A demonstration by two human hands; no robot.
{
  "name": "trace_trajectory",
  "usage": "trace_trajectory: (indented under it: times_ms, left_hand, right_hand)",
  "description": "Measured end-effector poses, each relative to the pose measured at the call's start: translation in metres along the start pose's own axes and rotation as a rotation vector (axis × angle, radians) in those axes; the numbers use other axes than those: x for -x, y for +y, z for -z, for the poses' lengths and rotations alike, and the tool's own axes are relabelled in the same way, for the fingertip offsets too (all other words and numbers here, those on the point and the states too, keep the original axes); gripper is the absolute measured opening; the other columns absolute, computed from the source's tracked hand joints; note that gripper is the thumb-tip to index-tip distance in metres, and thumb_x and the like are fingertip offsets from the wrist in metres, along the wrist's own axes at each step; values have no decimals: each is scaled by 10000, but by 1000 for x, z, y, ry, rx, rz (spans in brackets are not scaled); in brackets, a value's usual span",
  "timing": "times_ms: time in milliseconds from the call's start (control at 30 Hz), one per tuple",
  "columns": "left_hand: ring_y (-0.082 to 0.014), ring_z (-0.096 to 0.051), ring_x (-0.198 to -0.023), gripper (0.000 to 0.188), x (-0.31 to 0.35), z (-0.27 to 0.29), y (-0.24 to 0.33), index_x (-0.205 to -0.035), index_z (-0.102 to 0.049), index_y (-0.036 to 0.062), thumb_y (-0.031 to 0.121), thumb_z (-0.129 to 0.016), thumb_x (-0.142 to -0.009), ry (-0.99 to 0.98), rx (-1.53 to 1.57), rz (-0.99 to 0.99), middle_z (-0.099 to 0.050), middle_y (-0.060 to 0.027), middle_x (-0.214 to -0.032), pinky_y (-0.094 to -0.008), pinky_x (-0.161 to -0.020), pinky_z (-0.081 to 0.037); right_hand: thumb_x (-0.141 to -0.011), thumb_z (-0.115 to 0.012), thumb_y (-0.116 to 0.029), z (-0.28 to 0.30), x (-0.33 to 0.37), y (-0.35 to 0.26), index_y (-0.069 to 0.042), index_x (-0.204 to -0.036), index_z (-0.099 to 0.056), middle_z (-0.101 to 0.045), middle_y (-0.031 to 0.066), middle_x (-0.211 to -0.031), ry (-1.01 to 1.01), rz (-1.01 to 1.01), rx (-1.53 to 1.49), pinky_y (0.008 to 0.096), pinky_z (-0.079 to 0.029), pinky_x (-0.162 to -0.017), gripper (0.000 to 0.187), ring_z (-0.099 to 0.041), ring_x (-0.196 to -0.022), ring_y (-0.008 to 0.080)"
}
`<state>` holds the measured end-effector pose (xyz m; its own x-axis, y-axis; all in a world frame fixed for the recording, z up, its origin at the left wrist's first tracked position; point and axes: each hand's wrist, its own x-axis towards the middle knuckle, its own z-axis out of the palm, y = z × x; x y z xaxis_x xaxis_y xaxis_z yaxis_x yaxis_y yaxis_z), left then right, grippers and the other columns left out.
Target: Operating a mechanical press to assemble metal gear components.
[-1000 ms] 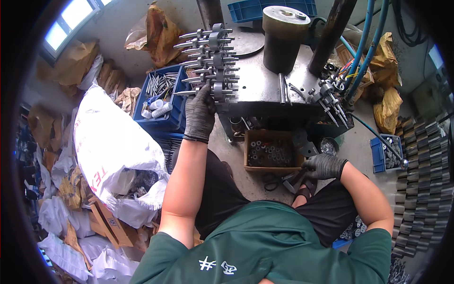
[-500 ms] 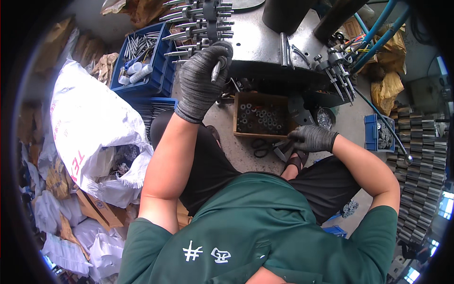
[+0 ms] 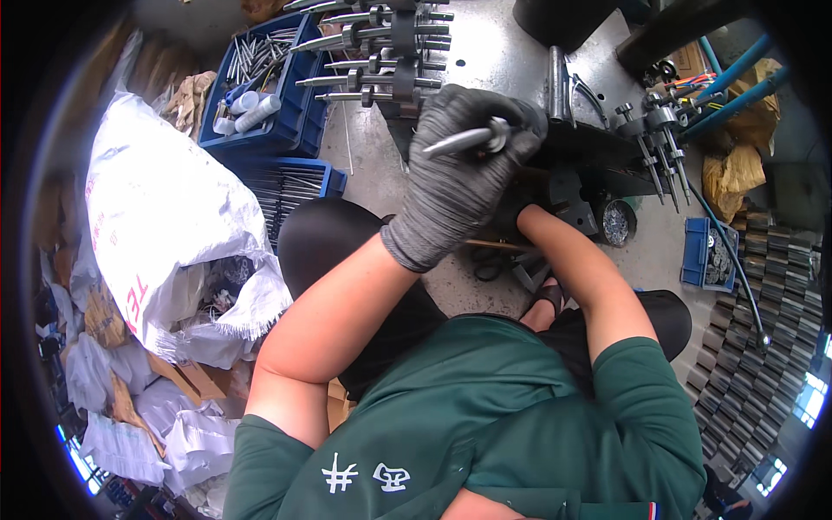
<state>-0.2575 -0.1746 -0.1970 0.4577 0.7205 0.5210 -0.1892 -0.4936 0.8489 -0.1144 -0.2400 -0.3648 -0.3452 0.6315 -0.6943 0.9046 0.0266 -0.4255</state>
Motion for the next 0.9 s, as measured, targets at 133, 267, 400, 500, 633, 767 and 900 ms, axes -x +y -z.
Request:
trace_trajectory:
  times_ms: [133,267,400,500,633,767,900]
  left_hand:
    - [-163,-606,-992,235,11,-21,-1,-1059,-635,44,115,-777,-885,-186,-120,196,-631,-69,-1108,-350,-886,-517]
    - [-136,-629,-932,225,30,-36,-15,-1109,-603,46,144,-716,-941,-207,267,675,-642,-69,-1068,-308,-809,-555]
    - [-137,-659,-866,220,36,-56,-33,-1125,-591,52,125,-703,-950,-148,340,834,-658,-60,-967,-301,-772,-571]
    - [-158,-680,-843,216,37,-61,-39,-1133,-586,50,114,-692,-956,6,533,955,-659,-71,-955,-294,-741,-577]
    - [-178,-694,-824,212,29,-62,-24,-1135,-579,36,106,-681,-963,86,691,1063,-662,-86,-942,-299,-727,-589]
    - [-181,-693,-819,237,31,-65,-18,-1128,-575,18,126,-691,-951,70,673,1092,-664,-96,-915,-314,-731,-596]
    - [-156,-667,-810,213,41,-71,-20,-1095,-589,22,121,-696,-940,1,577,1040,-655,-83,-904,-308,-734,-578]
  right_hand:
    - [-899,-650,-313,-1,-3,-8,-62,-1205,-675,-688,205,-1125,-6,42,-36,462,-538,-908,397,-672,-1028,389]
    - [-898,-652,-313,-22,13,-29,-64,-1202,-676,-690,202,-1125,-9,63,-79,458,-538,-910,394,-673,-1026,383]
    - [-897,-655,-312,-25,24,-18,-67,-1200,-677,-692,199,-1124,10,76,-103,455,-539,-911,390,-674,-1025,378]
    - [-896,-657,-312,-26,26,-17,-69,-1198,-678,-693,196,-1124,23,104,-108,452,-539,-912,388,-675,-1025,373]
    - [-895,-659,-311,-39,43,-12,-71,-1195,-680,-695,193,-1123,33,109,-125,449,-539,-913,384,-676,-1024,368]
    - [-895,-662,-311,-41,54,1,-74,-1192,-681,-696,190,-1123,38,130,-141,445,-540,-914,381,-677,-1023,362]
    - [-894,-664,-310,-56,74,1,-76,-1190,-682,-698,187,-1122,41,154,-170,441,-540,-915,378,-678,-1022,357]
